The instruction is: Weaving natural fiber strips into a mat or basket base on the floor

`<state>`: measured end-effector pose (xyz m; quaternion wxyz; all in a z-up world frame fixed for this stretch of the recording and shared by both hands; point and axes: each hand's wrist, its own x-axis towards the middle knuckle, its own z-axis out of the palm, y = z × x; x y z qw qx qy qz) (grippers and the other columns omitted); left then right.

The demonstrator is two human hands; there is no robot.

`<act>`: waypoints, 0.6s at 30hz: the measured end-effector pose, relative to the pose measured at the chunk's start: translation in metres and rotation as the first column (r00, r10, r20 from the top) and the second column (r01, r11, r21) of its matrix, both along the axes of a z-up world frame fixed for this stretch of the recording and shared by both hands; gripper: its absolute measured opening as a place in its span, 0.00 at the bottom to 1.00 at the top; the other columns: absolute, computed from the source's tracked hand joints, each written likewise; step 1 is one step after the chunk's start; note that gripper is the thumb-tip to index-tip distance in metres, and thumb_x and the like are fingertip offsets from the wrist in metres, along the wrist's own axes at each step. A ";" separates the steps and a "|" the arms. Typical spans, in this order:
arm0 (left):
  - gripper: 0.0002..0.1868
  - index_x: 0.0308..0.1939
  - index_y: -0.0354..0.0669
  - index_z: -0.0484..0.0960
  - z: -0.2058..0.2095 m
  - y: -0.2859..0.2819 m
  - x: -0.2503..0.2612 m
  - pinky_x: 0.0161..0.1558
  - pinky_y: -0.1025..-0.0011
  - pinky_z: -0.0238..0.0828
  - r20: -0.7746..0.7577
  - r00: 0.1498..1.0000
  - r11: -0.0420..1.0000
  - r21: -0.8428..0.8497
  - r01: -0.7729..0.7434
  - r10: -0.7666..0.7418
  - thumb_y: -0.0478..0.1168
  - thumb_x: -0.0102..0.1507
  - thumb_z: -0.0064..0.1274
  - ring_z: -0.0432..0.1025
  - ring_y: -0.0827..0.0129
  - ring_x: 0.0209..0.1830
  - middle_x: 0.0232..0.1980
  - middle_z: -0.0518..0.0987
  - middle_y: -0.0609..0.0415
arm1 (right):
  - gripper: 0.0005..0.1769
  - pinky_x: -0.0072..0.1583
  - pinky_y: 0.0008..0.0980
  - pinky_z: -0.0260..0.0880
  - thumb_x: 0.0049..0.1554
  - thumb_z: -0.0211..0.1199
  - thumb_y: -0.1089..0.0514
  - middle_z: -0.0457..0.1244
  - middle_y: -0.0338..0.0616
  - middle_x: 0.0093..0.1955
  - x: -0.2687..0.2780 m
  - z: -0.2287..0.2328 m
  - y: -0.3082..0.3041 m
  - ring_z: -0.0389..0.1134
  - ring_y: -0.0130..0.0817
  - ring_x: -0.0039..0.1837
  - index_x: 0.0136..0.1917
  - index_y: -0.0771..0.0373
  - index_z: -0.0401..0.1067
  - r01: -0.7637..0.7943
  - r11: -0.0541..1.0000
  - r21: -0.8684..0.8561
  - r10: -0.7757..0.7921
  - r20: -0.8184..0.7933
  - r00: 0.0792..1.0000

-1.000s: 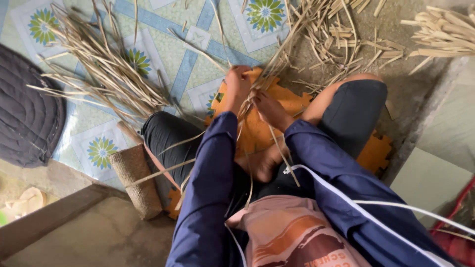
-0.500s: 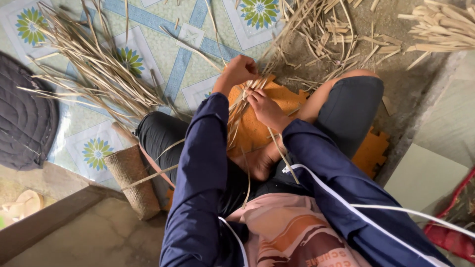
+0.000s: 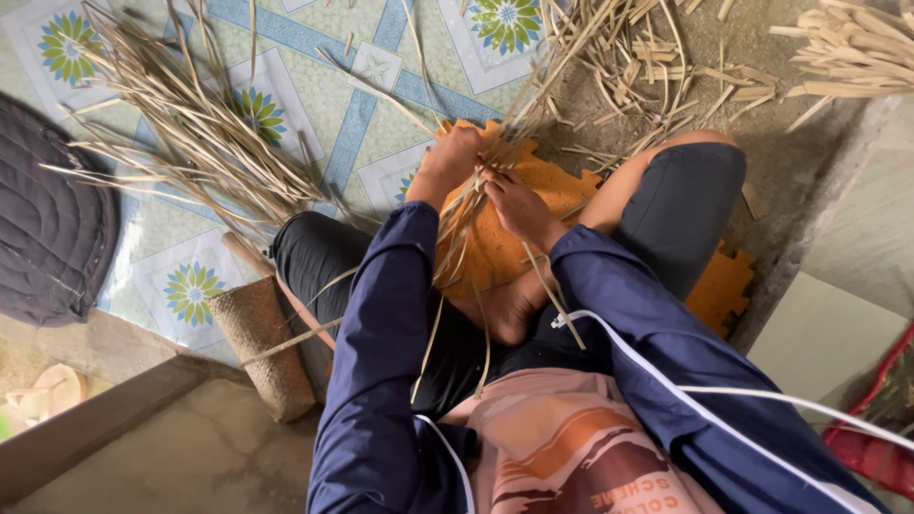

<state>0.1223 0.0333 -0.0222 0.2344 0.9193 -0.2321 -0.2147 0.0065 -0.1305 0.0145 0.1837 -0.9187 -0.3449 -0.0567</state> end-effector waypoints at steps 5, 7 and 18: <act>0.02 0.35 0.49 0.79 -0.047 0.001 0.000 0.40 0.53 0.81 0.056 0.998 0.999 -0.006 0.038 -0.037 0.37 0.60 0.51 0.81 0.46 0.36 0.37 0.80 0.51 | 0.12 0.66 0.47 0.70 0.53 0.58 0.71 0.65 0.61 0.61 0.001 -0.010 -0.001 0.67 0.56 0.63 0.51 0.68 0.68 0.008 1.000 0.014 -0.008 0.011 1.000; 0.01 0.35 0.46 0.76 -0.059 -0.001 0.000 0.38 0.54 0.81 0.095 0.994 0.998 -0.011 0.063 -0.061 0.36 0.61 0.49 0.80 0.45 0.34 0.35 0.78 0.50 | 0.12 0.65 0.46 0.70 0.53 0.58 0.71 0.65 0.61 0.60 0.001 -0.008 -0.001 0.67 0.55 0.63 0.51 0.67 0.68 0.010 1.000 -0.001 -0.010 0.029 1.000; 0.14 0.38 0.64 0.81 -0.031 0.019 -0.042 0.27 0.75 0.67 0.979 -0.124 0.957 0.123 -0.262 -0.160 0.43 0.71 0.40 0.64 0.75 0.23 0.29 0.68 0.65 | 0.16 0.75 0.40 0.59 0.53 0.64 0.58 0.69 0.45 0.55 0.002 -0.053 -0.008 0.68 0.38 0.65 0.55 0.60 0.75 0.039 0.966 -0.255 0.017 0.217 0.976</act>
